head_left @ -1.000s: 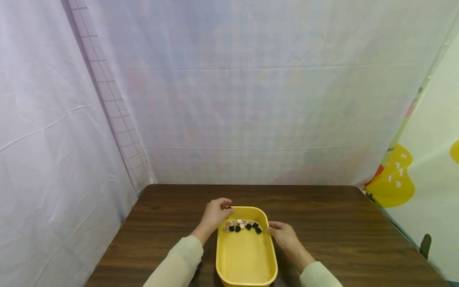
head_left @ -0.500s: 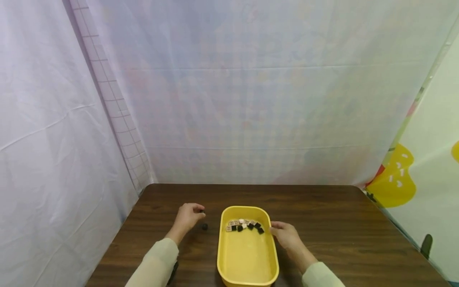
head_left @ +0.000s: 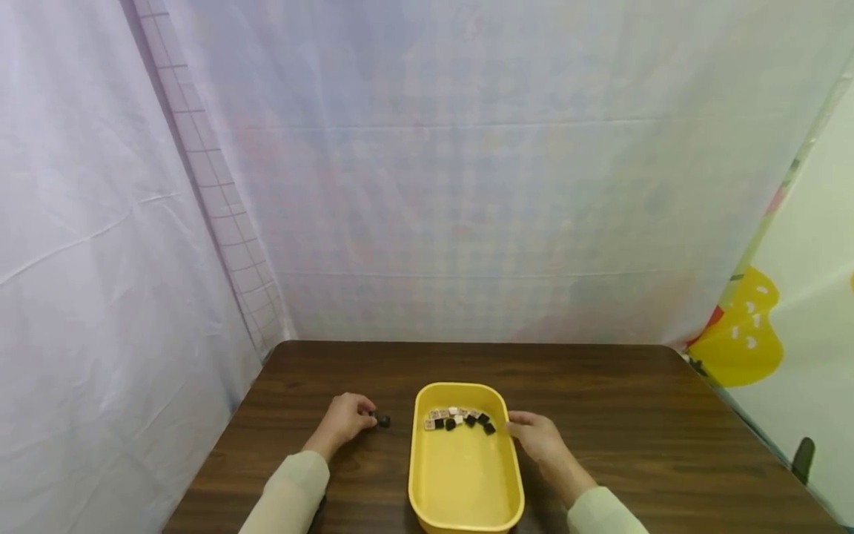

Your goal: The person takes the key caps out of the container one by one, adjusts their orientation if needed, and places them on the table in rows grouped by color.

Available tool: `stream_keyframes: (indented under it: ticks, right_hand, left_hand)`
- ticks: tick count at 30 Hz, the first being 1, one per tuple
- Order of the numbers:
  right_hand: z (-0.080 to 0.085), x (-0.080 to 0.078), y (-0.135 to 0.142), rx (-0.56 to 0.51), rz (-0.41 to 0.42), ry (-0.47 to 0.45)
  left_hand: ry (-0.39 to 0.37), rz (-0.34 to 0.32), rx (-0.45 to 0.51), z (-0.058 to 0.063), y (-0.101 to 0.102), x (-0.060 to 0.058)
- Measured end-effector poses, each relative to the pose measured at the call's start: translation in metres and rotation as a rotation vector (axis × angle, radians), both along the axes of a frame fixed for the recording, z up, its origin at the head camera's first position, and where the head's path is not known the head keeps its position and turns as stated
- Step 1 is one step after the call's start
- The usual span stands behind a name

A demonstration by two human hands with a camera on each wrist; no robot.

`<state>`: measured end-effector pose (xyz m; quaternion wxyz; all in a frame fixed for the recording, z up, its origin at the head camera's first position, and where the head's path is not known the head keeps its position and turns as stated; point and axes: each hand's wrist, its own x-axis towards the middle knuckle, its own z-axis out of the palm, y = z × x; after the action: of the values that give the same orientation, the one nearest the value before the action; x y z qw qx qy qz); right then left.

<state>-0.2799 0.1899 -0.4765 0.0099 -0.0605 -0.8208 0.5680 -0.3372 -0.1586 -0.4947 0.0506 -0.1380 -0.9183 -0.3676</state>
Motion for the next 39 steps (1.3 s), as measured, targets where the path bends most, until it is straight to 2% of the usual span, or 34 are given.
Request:
stream_keyframes:
  ticks: [9, 15, 27, 34, 39]
  right_hand:
    - [0.002, 0.001, 0.001, -0.008, 0.015, 0.006]
    - [0.001, 0.0, 0.002, 0.012, 0.021, -0.006]
    - [0.003, 0.001, 0.002, 0.006, 0.019, -0.005]
    - [0.001, 0.001, 0.002, -0.008, 0.018, 0.002]
    - [0.0, 0.0, 0.003, -0.003, 0.013, 0.0]
  left_hand:
    - [0.005, -0.026, -0.03, -0.006, 0.004, 0.0]
    - [-0.014, -0.01, -0.079, -0.008, 0.004, -0.002]
    - [0.003, -0.013, -0.056, -0.006, 0.004, -0.001]
    - [0.017, 0.028, -0.038, 0.002, 0.007, 0.0]
    - [0.022, 0.035, 0.04, 0.014, 0.024, 0.002]
